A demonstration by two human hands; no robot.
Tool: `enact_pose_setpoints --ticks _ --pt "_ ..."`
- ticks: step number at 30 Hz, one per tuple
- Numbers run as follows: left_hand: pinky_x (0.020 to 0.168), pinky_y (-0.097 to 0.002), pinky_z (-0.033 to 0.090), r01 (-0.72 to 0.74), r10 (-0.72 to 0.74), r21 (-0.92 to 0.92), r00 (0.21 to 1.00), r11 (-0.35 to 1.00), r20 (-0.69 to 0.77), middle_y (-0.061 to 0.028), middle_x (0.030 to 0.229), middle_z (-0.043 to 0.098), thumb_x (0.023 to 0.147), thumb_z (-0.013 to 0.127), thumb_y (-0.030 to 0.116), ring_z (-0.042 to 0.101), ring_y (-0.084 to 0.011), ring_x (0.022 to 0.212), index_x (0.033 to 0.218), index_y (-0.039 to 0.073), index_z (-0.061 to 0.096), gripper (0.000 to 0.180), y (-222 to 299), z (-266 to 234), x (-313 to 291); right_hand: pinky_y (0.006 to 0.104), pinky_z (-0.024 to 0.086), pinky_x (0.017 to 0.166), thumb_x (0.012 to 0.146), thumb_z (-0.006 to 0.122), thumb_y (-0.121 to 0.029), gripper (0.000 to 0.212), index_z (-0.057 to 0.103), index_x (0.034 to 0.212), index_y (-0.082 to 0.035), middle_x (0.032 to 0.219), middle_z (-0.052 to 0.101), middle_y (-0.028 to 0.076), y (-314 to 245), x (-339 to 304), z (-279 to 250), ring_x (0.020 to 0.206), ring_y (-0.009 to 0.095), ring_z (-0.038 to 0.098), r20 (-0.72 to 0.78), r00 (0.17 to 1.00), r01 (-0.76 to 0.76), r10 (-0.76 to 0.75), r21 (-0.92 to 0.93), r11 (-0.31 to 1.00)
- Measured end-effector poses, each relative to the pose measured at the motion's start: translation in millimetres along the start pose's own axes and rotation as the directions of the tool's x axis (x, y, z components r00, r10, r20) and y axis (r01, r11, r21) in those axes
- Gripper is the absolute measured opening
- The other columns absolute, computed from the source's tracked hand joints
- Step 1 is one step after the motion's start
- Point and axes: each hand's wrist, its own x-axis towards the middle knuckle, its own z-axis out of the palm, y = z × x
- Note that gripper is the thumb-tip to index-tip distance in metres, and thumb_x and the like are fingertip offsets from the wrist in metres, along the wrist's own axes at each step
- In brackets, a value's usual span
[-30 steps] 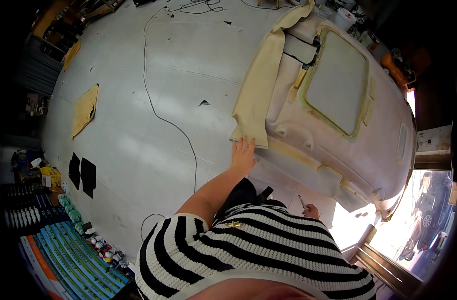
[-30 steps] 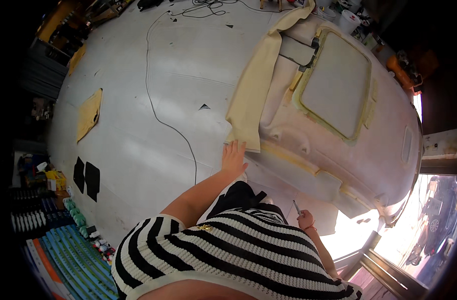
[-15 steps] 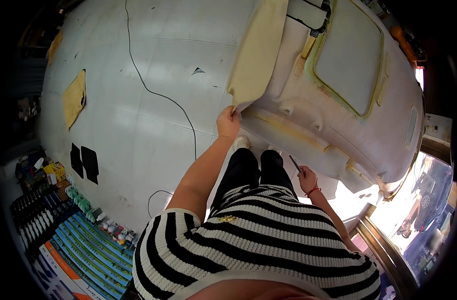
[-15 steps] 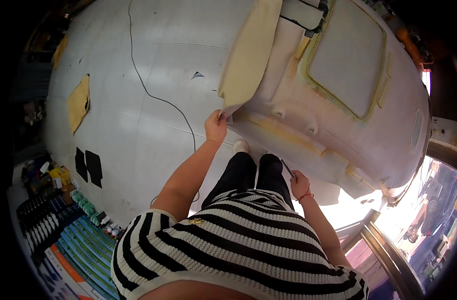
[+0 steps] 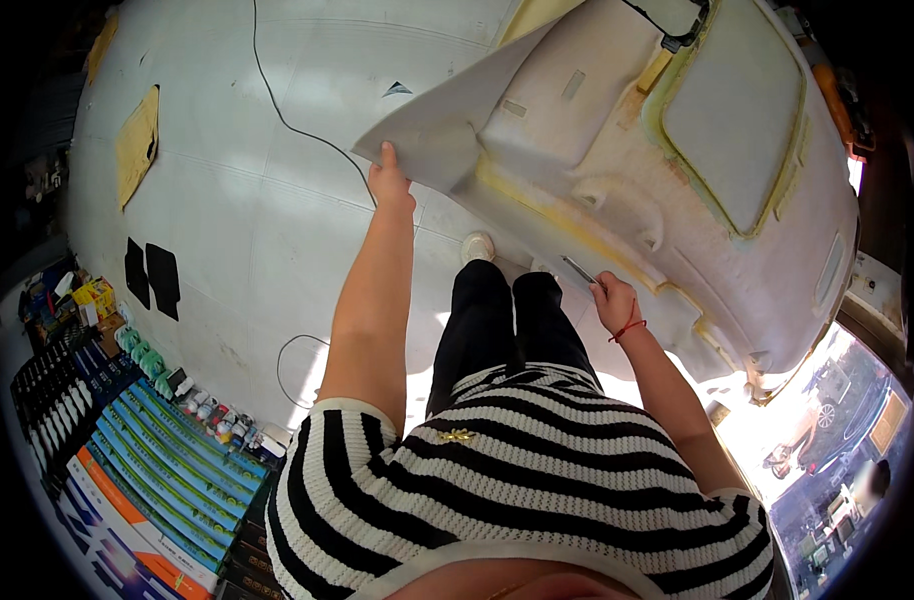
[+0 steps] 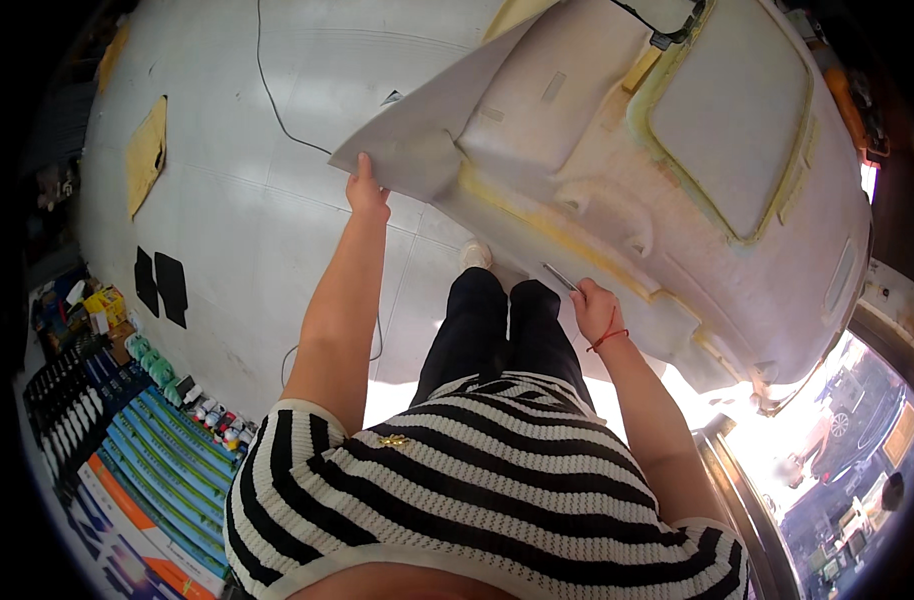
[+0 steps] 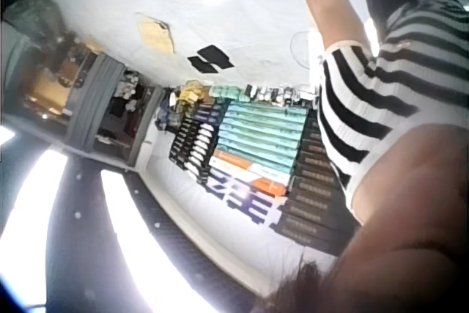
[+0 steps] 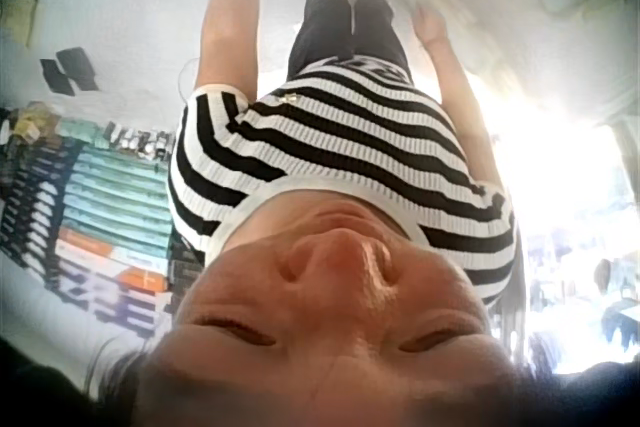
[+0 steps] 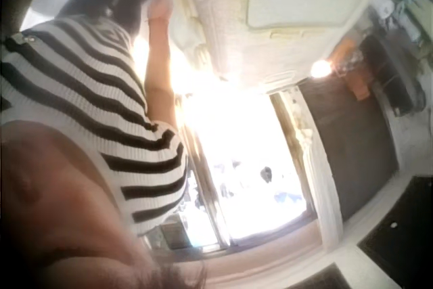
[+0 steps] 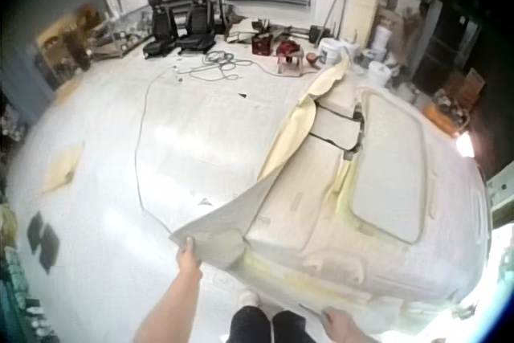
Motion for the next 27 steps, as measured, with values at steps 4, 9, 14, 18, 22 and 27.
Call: enact_pose_setpoints --ticks 4,9,14,18,22,27 --pt "0.084 -0.0323 0.037 -0.028 -0.011 0.326 0.993 0.945 0.116 -0.0048 0.105 0.051 0.077 0.063 0.031 0.048 -0.0172 0.096 0.112 0.007 0.047 0.046 -42.3 0.8 -20.1 0.0395 0.043 0.060 0.078 0.055 -0.017 0.015 0.052 0.080 -0.003 0.070 0.056 0.018 -15.2 23.8 8.8 0.070 0.036 0.055 0.009 1.000 0.009 -0.008 -0.077 0.997" --pt "0.084 -0.0463 0.033 0.130 -0.153 0.107 0.959 0.986 0.239 -0.0023 0.110 0.050 0.072 0.060 0.049 0.045 -0.0211 0.099 0.113 0.013 0.048 0.055 -101.3 -24.2 3.0 0.0385 0.044 0.063 0.078 0.051 -0.015 0.015 0.055 0.089 -0.006 0.075 0.056 0.016 -37.4 51.8 23.4 0.073 0.033 0.055 -0.030 0.983 0.170 -0.179 -0.199 0.965" --pt "0.077 -0.0440 0.037 0.548 -0.558 0.163 0.829 0.820 0.021 -0.0121 0.122 0.040 0.072 0.053 0.057 0.045 -0.0261 0.101 0.131 0.011 0.023 0.081 -69.3 -4.3 -19.9 0.0374 0.045 0.069 0.074 0.047 -0.007 0.027 0.056 0.099 -0.009 0.080 0.057 0.015 -44.0 84.1 45.3 0.077 0.031 0.056 0.023 0.975 0.220 -0.222 -0.252 0.942" --pt "0.072 -0.0421 0.043 0.837 -0.840 0.074 0.541 0.542 0.036 -0.0185 0.129 0.030 0.068 0.053 0.062 0.046 -0.0304 0.100 0.136 0.012 -0.001 0.101 -68.0 1.3 -28.2 0.0372 0.044 0.072 0.073 0.045 -0.004 0.029 0.057 0.099 -0.008 0.083 0.056 0.015 -53.3 97.3 54.0 0.081 0.030 0.055 0.053 0.977 0.215 -0.209 -0.280 0.935" --pt "0.063 -0.0396 0.045 0.643 -0.614 0.018 0.721 0.765 0.322 -0.0097 0.121 0.039 0.081 0.046 0.045 0.054 -0.0259 0.086 0.121 0.014 0.038 0.051 -78.0 13.6 -42.3 0.0371 0.044 0.073 0.074 0.043 -0.006 0.030 0.057 0.101 -0.009 0.085 0.056 0.014 -53.1 104.2 59.6 0.084 0.030 0.055 0.041 0.983 0.182 -0.177 -0.279 0.943" --pt "0.073 -0.0387 0.052 0.582 -0.559 -0.017 0.789 0.813 0.255 -0.0106 0.113 0.043 0.080 0.057 0.024 0.052 -0.0288 0.090 0.112 0.008 0.043 0.039 -106.7 1.3 -21.7 0.0377 0.045 0.069 0.077 0.042 -0.009 0.029 0.057 0.101 -0.010 0.083 0.057 0.015 -54.5 112.2 66.0 0.080 0.031 0.056 0.050 0.975 0.223 -0.218 -0.324 0.919"
